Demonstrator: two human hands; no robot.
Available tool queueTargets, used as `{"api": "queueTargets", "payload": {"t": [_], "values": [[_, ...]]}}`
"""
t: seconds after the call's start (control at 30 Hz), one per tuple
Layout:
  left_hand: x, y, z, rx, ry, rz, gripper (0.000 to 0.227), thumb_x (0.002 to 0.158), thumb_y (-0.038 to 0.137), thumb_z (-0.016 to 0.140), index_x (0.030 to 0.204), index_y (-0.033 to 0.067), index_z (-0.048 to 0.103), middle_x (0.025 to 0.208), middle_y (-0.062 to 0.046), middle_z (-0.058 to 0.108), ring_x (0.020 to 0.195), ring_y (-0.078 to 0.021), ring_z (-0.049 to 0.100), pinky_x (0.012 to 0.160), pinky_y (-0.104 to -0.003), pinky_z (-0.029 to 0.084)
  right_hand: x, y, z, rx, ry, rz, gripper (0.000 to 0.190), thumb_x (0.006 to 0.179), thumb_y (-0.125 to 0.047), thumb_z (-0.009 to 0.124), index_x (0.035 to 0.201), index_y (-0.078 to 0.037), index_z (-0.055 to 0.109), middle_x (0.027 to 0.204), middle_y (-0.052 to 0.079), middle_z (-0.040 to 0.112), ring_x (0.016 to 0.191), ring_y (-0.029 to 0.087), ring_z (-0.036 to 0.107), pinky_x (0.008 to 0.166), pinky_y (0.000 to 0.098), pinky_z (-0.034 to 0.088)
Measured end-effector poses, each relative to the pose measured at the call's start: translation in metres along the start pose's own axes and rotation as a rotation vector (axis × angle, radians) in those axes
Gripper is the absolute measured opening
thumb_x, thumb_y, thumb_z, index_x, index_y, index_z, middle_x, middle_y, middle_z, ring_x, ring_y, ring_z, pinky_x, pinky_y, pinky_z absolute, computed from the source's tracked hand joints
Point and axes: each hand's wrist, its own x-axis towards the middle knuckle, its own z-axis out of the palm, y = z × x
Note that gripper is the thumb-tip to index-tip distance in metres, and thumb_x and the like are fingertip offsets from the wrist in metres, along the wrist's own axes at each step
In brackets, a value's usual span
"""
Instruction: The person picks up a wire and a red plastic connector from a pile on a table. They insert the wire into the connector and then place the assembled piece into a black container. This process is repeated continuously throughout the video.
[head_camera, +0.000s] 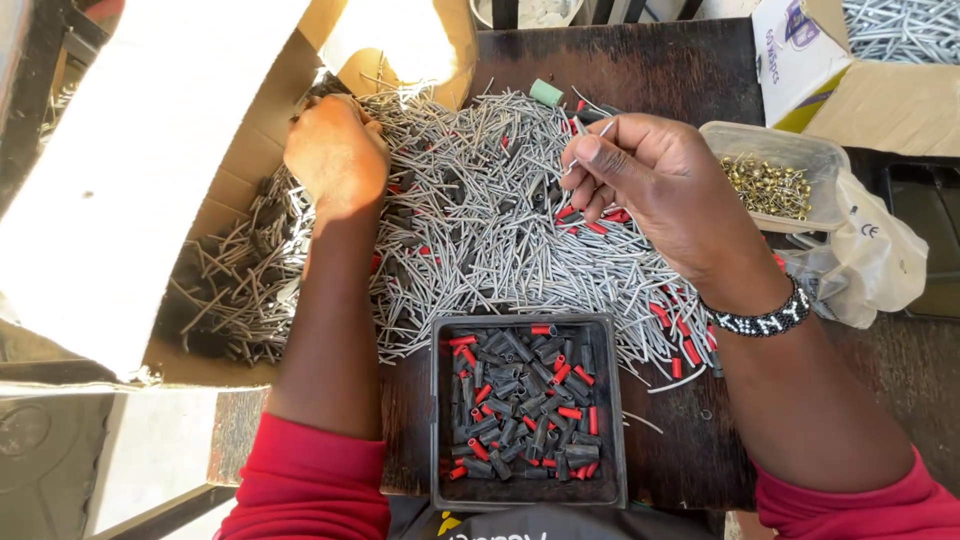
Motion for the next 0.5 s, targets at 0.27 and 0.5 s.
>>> {"api": "queueTargets", "payload": {"t": [0.27,0.5], "values": [[-0.002,-0.017,0.007,-0.164,0.065,0.001,0.01,0.094,0.024,0.068,0.089,0.0301,0.074,0.093,-0.003,0.075,0.088,-0.0283,0.073,0.07,-0.046,0.058,0.0,-0.001,-0.005,0.009,-0.015,-0.032,0.025,0.105,-0.025,0.058,0.103,-0.002,0.065,0.091,0.009,0.068,0.075,0.014,0.066,0.062,0.0246,0.055],[-0.038,-0.035,0.003,-1.195,-0.021,0.184,0.013,0.1,0.004,0.065,0.101,0.0127,0.075,0.08,0.004,0.066,0.058,-0.0058,0.06,0.052,-0.021,0.044,-0.003,-0.009,0.003,0.052,-0.087,0.018,0.031,0.104,-0.029,0.054,0.098,-0.001,0.066,0.092,0.012,0.07,0.075,0.016,0.066,0.069,0.0267,0.058]]}}
